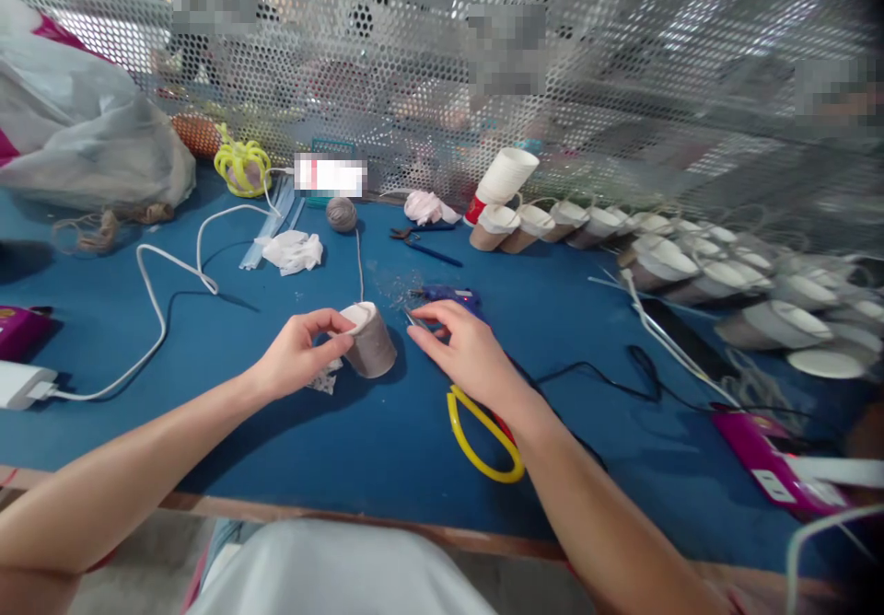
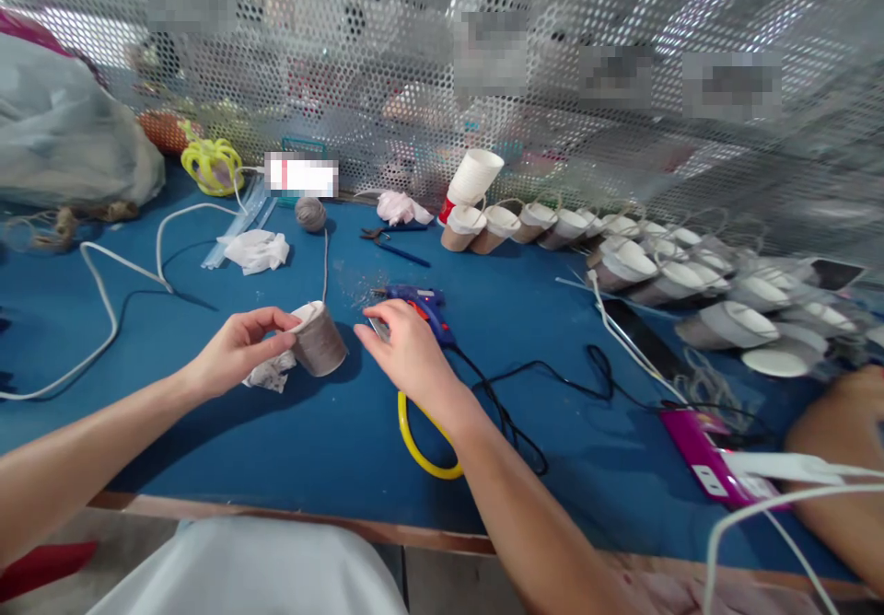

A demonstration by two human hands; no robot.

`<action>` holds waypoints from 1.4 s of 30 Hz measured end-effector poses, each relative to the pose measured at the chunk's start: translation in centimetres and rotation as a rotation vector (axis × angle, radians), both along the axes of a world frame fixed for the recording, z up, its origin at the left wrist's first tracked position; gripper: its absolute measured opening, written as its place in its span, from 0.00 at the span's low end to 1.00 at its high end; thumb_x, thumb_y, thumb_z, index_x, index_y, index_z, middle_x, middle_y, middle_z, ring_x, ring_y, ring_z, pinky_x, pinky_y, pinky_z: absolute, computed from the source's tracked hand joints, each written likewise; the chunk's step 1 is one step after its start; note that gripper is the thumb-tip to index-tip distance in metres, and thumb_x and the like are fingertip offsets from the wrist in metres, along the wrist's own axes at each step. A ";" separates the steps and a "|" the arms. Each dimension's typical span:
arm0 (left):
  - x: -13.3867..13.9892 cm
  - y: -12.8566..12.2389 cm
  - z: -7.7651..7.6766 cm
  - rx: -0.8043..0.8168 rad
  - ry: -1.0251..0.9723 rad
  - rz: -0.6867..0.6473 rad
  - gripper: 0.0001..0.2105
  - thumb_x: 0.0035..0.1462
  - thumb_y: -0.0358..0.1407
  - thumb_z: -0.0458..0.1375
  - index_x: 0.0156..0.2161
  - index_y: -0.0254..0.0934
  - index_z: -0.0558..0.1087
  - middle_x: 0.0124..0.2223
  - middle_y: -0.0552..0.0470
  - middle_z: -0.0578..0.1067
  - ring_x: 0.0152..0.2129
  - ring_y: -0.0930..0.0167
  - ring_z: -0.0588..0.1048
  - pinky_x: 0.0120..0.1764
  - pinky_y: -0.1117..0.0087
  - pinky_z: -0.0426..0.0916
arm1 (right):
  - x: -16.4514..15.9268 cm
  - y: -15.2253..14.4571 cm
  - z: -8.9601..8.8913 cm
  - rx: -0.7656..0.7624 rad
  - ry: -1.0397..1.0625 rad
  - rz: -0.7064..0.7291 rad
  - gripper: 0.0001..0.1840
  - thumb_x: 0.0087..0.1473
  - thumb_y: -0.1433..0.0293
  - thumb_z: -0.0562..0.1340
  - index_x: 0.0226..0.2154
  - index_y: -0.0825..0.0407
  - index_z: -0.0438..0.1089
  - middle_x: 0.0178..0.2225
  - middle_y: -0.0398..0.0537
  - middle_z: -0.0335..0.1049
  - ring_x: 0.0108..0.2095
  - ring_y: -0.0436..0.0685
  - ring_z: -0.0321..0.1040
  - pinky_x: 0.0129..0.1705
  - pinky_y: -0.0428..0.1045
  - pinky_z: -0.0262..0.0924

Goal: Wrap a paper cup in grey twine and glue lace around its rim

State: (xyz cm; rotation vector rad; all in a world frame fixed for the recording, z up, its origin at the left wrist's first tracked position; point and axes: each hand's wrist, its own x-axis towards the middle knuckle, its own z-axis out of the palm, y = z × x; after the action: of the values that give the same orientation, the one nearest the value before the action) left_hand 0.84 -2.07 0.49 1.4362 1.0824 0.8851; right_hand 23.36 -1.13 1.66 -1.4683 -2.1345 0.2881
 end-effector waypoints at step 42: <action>0.2 -0.3 -0.4 0.086 -0.012 0.032 0.07 0.46 0.37 0.57 0.28 0.34 0.70 0.30 0.50 0.73 0.30 0.71 0.70 0.37 0.69 0.65 | 3.3 4.9 3.1 -0.269 -0.240 -0.435 0.07 0.47 0.73 0.60 0.30 0.59 0.73 0.36 0.61 0.74 0.41 0.66 0.70 0.43 0.55 0.61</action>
State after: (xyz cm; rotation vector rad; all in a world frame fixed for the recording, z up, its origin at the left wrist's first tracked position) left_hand 1.01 -2.35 0.11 1.4864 1.0719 0.9716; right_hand 26.63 3.72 4.73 -2.1702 -1.9352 0.2534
